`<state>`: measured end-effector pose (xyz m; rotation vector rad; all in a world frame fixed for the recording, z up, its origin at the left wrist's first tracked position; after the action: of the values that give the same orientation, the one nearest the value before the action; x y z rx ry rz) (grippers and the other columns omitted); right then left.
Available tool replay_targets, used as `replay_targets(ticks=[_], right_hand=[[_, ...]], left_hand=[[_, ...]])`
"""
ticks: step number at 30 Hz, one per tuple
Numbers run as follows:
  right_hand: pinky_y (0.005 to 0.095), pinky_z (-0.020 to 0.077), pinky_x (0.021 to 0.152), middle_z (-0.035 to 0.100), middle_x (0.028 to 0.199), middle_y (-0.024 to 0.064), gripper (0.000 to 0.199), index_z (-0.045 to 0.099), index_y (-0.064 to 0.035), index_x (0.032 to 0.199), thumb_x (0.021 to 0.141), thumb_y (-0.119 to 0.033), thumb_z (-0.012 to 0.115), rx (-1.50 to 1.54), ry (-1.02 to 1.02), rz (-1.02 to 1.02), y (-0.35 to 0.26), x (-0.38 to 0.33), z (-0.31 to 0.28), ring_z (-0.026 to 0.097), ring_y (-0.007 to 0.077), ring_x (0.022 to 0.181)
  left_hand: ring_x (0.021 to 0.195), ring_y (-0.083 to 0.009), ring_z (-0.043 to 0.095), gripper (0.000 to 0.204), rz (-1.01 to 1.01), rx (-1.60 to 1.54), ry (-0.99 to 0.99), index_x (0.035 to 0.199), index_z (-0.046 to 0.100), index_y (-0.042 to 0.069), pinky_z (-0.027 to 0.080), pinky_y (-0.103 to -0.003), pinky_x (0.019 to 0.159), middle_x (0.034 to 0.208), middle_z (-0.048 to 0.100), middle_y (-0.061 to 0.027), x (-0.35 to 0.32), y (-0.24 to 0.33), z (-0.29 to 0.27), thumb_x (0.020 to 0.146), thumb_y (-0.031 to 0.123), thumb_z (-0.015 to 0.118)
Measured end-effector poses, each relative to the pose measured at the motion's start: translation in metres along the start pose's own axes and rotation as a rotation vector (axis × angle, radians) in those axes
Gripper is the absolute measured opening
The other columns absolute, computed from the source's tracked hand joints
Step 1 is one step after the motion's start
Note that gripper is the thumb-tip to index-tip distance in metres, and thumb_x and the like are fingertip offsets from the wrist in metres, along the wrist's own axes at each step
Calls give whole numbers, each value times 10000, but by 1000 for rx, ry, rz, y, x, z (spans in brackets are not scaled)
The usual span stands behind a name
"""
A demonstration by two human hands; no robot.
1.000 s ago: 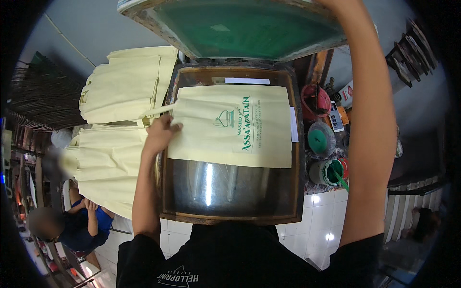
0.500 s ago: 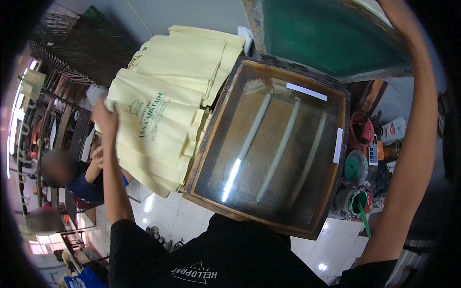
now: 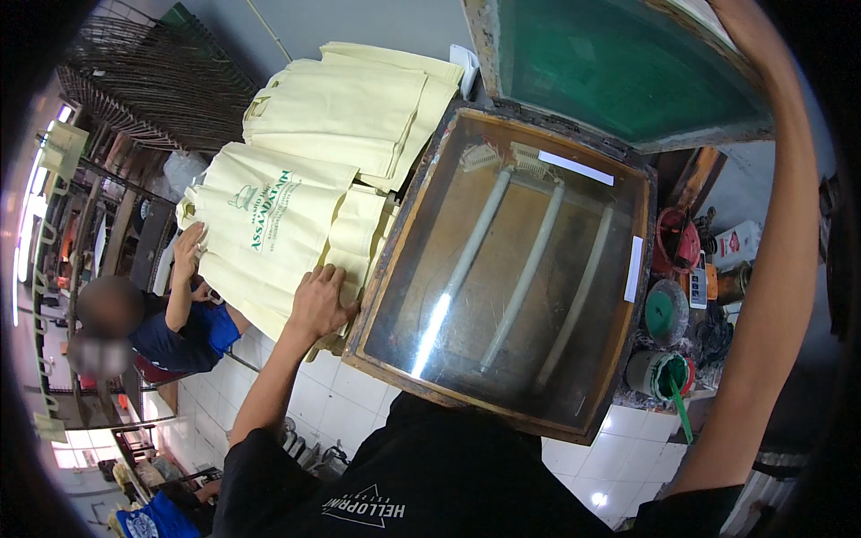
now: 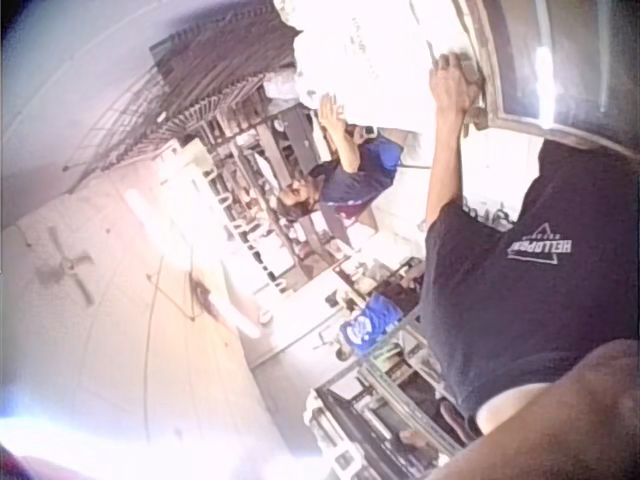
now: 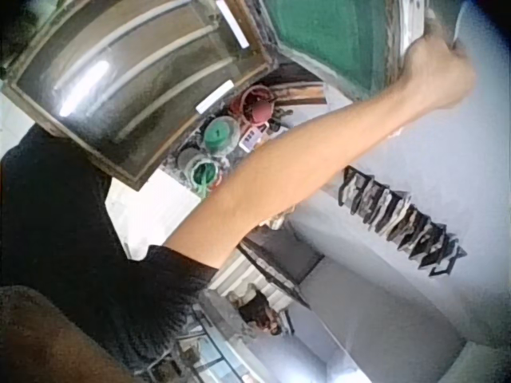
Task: The person performs screen printing on yellow bags by placing them on the printing bed, lowering the screen, and using a squeegee to apply green ink. The person repeats this process for several bags, stacking the finished ones to the side and adding more ink to the screen with a brush.
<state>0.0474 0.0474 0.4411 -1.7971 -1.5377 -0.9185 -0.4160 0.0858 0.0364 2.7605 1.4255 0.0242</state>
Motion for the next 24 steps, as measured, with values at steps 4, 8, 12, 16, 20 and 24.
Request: replay_targets(ticks=[4, 8, 12, 16, 20, 24], right_hand=[[423, 471, 625, 669, 692, 194, 368, 709, 55, 822, 822, -304, 789, 71, -154, 347, 7, 9, 7, 607, 256, 624], [430, 490, 663, 695, 745, 222, 387, 733, 56, 882, 833, -324, 780, 34, -119, 128, 12, 6, 5, 642, 279, 667], [444, 503, 700, 710, 782, 241, 406, 748, 56, 918, 837, -340, 779, 59, -98, 126, 19, 4, 9, 668, 317, 704], [455, 511, 717, 720, 814, 247, 418, 749, 59, 913, 836, -351, 780, 23, -127, 65, 16, 14, 10, 672, 351, 718], [458, 534, 765, 731, 871, 262, 430, 756, 59, 953, 837, -354, 777, 36, -120, 30, 21, 12, 15, 699, 374, 781], [461, 547, 816, 733, 927, 277, 435, 763, 53, 996, 834, -350, 778, 32, -94, -33, 27, 13, 13, 715, 397, 854]], left_hand=[[951, -354, 650, 292, 15, 52, 30, 958, 673, 8, 520, -451, 867, 946, 666, -175, 3, 0, 2, 828, 267, 716], [875, -325, 688, 214, -308, -501, 171, 1006, 689, -12, 518, -431, 872, 905, 699, -176, 11, -8, -40, 882, 162, 681], [1427, -361, 446, 319, 307, -566, 60, 1235, 685, 50, 313, -485, 1198, 1440, 569, -202, 29, 107, -45, 1001, 258, 618], [1580, -338, 111, 773, 453, -165, 7, 1589, 355, 132, 77, -607, 1248, 1690, 143, -216, 29, 201, 47, 1006, 634, 436], [1515, -377, 263, 713, 563, -359, 37, 1521, 438, 100, 176, -585, 1222, 1627, 292, -226, 48, 288, 37, 977, 543, 568], [1411, -450, 350, 689, 441, -540, 206, 1510, 446, 91, 272, -564, 1165, 1565, 355, -251, 115, 314, 23, 941, 413, 663]])
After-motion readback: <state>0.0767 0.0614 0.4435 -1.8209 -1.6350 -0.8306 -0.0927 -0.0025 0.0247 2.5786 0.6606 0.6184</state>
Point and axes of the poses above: each hand's wrist, its own x-axis towards the middle knuckle, its own z-axis out of the palm, y = z × x, the point moved 9 cm from there along x, towards the middle knuckle
